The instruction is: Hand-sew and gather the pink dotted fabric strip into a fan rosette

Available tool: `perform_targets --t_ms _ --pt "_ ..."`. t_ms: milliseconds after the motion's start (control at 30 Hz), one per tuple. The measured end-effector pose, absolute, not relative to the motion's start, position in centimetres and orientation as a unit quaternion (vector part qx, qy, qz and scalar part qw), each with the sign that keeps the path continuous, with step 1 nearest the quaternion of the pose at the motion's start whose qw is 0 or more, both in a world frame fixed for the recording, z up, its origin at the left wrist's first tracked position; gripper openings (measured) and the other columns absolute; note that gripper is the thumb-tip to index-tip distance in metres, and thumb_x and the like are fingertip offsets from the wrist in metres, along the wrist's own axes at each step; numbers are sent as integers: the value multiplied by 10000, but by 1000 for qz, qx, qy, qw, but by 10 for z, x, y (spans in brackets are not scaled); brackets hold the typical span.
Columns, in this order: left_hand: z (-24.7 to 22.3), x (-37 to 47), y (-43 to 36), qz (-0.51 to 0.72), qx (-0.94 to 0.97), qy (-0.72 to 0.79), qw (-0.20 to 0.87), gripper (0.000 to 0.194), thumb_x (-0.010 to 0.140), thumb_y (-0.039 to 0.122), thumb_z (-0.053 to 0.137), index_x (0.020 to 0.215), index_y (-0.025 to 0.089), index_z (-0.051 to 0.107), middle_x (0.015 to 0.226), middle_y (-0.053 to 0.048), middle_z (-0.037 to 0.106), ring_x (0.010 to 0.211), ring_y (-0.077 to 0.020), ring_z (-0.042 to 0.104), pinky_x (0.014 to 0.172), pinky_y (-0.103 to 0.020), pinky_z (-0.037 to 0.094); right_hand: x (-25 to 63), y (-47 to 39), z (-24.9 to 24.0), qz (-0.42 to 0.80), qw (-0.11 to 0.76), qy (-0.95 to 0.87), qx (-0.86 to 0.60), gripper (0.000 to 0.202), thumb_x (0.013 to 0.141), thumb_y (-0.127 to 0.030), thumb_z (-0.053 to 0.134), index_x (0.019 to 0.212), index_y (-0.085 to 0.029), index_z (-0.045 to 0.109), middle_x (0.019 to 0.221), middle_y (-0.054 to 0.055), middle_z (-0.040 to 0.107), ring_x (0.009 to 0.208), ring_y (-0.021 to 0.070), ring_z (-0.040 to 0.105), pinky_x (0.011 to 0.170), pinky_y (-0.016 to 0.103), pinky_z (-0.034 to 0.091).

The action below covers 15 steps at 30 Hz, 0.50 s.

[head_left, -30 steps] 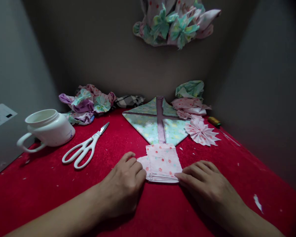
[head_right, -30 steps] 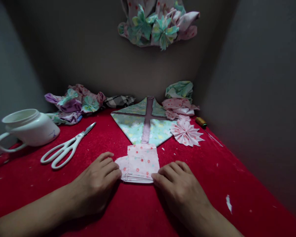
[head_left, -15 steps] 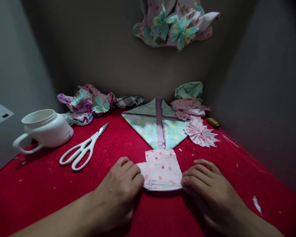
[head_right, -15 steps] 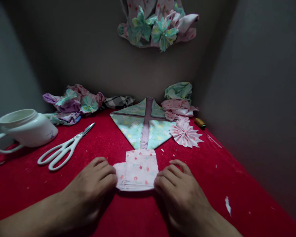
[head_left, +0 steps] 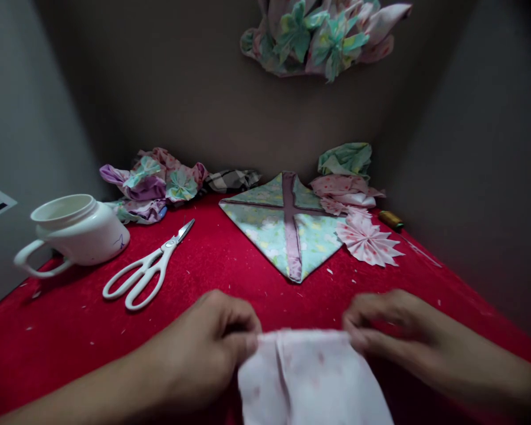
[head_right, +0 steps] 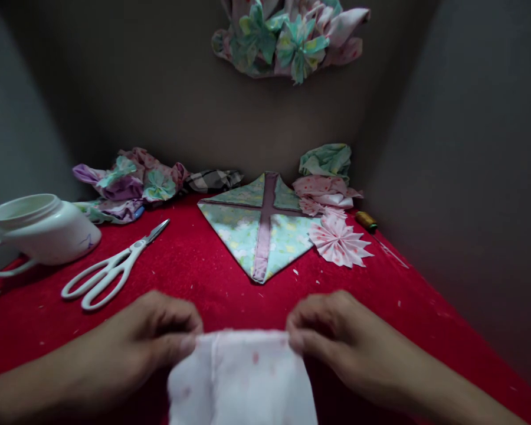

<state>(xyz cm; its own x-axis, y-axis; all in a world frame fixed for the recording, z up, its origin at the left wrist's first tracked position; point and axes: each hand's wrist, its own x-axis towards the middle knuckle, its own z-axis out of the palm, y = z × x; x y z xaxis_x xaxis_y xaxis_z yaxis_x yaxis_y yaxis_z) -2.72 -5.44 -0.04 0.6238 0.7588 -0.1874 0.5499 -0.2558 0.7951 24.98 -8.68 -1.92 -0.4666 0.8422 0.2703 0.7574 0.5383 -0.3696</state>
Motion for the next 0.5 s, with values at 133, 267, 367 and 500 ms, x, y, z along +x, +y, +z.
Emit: perform_targets --t_ms 133,267,367,500 --pt "-4 -20 -33 135 823 463 300 198 777 139 426 608 155 528 590 4 521 551 -123 478 496 -211 341 227 -55 -14 191 206 -830 -482 186 847 -174 466 698 -194 576 644 4 604 586 129 536 544 229 396" --pt "-17 -25 -29 169 885 400 166 209 802 126 389 656 144 537 642 -30 508 596 -146 461 541 -249 341 224 -54 -25 11 225 -861 -456 214 837 -145 435 705 -155 603 641 55 597 638 178 508 611 310 346" --pt "-23 -28 -27 180 910 345 142 214 824 112 371 710 133 551 666 -41 513 609 -146 449 540 -250 338 224 -55 -30 -28 238 -868 -435 234 843 -143 428 709 -141 620 633 62 605 637 176 508 627 315 335" --pt "-26 -29 -25 189 923 317 111 218 825 87 363 721 128 550 667 -46 512 607 -148 436 532 -255 336 222 -53 -29 -38 246 -864 -437 237 837 -134 431 716 -144 635 630 54 611 639 172 512 638 314 331"
